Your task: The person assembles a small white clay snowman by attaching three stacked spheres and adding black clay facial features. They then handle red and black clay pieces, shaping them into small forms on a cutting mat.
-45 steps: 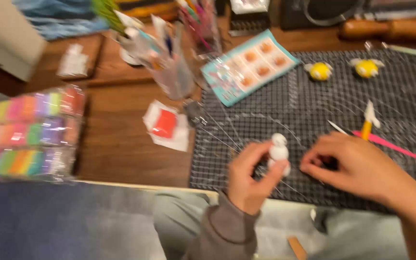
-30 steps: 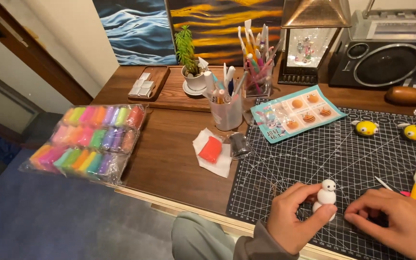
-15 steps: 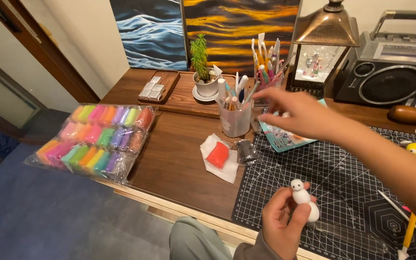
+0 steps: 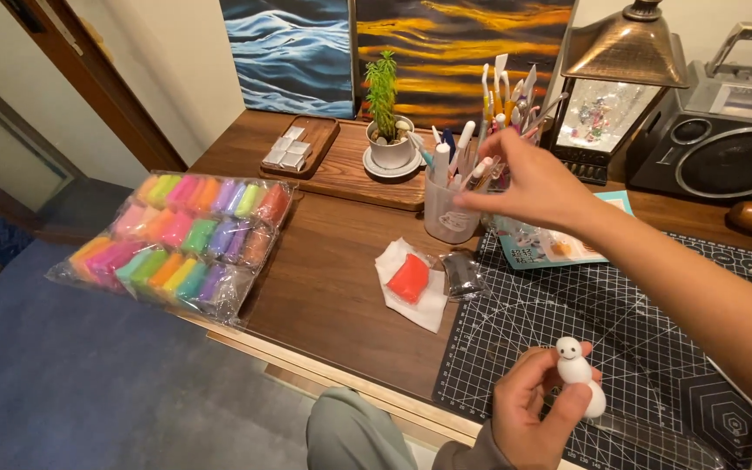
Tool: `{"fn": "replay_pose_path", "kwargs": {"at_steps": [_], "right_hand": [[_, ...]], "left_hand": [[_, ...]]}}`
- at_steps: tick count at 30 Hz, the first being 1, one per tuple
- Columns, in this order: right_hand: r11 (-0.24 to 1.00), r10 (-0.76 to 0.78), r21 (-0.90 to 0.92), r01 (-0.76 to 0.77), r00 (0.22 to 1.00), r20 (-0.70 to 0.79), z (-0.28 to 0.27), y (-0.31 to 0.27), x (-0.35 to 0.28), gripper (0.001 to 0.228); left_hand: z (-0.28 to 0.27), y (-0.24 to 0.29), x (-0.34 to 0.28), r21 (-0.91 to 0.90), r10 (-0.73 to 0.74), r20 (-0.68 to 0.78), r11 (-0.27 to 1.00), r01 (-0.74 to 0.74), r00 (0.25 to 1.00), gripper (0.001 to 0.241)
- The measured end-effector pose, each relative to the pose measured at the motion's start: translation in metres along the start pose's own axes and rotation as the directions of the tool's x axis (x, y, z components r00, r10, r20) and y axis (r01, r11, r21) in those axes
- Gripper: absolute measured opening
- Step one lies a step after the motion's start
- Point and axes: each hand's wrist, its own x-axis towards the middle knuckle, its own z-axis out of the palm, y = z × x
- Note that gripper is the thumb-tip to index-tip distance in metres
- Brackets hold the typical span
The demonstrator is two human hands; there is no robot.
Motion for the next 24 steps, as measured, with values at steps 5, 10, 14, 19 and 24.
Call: {"fn": "replay_pose_path", "kwargs": {"at_steps": [5, 10, 14, 19, 24], "right_hand": [[0.923, -0.342, -0.279, 0.267, 0.900, -0.270, 0.007, -0.011, 0.028, 0.053], [0.931, -0.134, -0.350, 0.104, 0.989, -0.065, -0.008, -0.043, 0.043, 0.023], [0.979, 0.026, -0.202, -0.028, 1.000, -0.016, -0.026, -0.038, 0.049, 0.012], [0.998, 0.059, 0.004, -0.059, 0.998, -0.022, -0.038, -0.040, 0.045, 0.013], [0.979, -0.185, 0.043, 0.198, 0.960, -0.211, -0.043, -0.023, 0.055, 0.018]], "left_hand": [[-0.003, 0.008, 0.000, 0.052, -0.042, 0.014, 0.998, 0.041, 0.999, 0.041], [-0.004, 0.012, -0.001, 0.063, -0.060, 0.032, 0.996, 0.058, 0.998, 0.046], [-0.006, 0.014, -0.001, 0.076, -0.110, 0.034, 0.991, 0.107, 0.993, 0.047], [-0.005, 0.018, -0.001, 0.075, -0.127, 0.030, 0.989, 0.124, 0.992, 0.049], [-0.007, 0.017, 0.001, 0.114, -0.088, 0.042, 0.990, 0.083, 0.995, 0.042]]}}
